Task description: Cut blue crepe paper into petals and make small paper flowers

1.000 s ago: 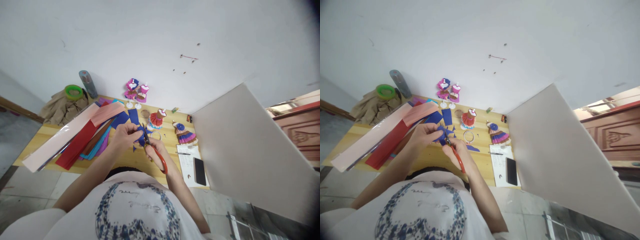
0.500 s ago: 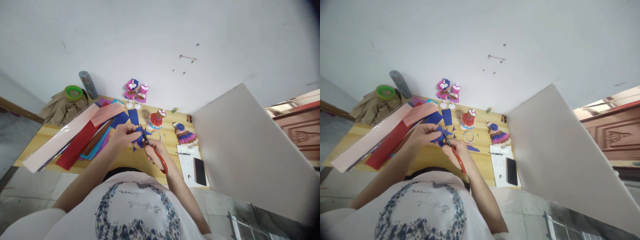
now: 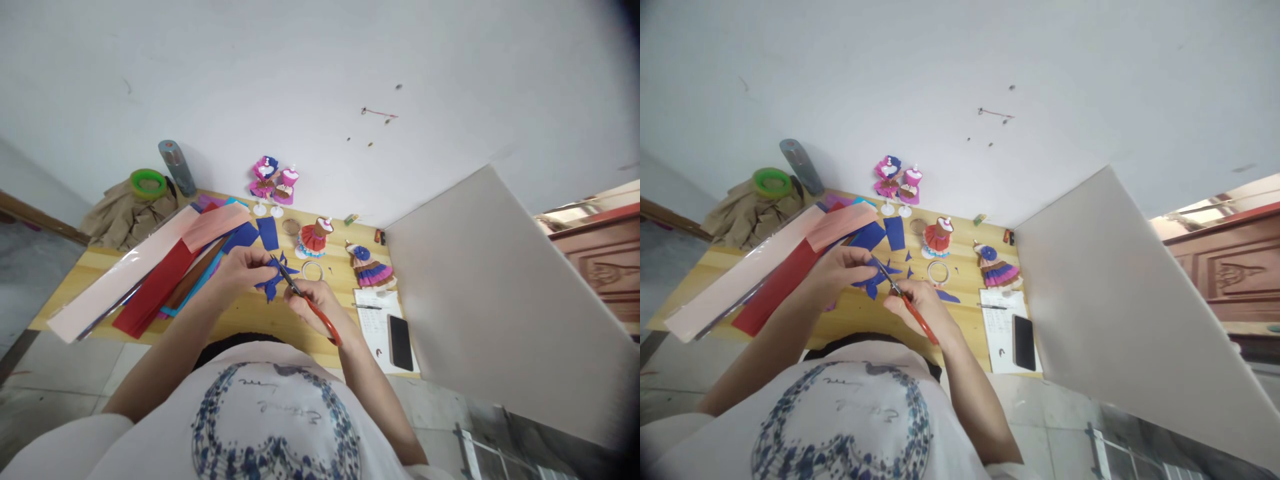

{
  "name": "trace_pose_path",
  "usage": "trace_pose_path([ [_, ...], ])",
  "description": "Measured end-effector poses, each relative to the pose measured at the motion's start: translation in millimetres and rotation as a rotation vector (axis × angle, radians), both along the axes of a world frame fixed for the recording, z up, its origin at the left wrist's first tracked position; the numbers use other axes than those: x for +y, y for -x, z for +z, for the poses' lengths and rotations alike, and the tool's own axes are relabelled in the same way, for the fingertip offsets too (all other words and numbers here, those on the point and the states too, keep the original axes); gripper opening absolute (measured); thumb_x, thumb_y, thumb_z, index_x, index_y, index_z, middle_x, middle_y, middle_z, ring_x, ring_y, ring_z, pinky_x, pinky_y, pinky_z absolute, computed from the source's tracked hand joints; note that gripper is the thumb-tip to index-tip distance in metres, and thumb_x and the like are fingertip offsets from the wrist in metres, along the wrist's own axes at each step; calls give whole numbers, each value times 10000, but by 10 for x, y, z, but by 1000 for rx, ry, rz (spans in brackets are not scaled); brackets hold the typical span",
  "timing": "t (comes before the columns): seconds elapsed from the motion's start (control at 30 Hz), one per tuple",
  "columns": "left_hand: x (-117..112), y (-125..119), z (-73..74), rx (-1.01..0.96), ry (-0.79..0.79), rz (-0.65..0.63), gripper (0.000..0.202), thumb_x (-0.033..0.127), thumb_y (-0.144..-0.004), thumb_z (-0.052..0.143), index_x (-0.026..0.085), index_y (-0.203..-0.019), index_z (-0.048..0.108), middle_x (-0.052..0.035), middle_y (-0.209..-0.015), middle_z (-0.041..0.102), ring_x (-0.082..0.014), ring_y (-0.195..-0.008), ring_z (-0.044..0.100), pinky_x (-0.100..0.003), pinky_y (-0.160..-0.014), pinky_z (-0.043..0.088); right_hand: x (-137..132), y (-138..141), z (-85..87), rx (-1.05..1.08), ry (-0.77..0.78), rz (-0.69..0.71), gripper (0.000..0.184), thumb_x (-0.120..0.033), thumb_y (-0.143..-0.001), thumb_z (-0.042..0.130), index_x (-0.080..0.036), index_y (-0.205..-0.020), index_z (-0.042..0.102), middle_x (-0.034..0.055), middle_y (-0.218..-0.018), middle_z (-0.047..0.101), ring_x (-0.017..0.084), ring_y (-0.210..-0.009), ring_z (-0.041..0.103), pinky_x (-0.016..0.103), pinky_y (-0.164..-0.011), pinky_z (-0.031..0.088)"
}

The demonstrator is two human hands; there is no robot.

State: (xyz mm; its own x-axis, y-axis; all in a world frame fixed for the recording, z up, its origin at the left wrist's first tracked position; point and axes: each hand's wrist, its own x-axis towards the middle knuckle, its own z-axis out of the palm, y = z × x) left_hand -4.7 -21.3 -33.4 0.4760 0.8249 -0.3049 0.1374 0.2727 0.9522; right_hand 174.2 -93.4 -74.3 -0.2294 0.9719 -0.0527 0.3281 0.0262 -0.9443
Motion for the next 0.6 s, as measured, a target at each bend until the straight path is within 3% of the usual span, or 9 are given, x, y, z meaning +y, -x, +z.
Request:
trace_pose_path([
  [0.43,3,17,31,49,12,-36,166,214,-677,639,149,-545,563,1,-482,611,-80,-430,499,-167,-405,372,-12,15,-29,13,4,0,430,-547,-851,578,-175,-636,560,-29,-537,424,101,-510,378,223,-484,284],
  [0.6,26,22,-82,-43,-15,-48,172,231,-665,658,151,-544,567,-2,-484,620,-92,-452,536,-189,-463,411,-27,37,-25,-35,-5,-15,472,-598,-852,552,-169,-654,549,-29,-562,411,95,-524,355,226,-496,275],
])
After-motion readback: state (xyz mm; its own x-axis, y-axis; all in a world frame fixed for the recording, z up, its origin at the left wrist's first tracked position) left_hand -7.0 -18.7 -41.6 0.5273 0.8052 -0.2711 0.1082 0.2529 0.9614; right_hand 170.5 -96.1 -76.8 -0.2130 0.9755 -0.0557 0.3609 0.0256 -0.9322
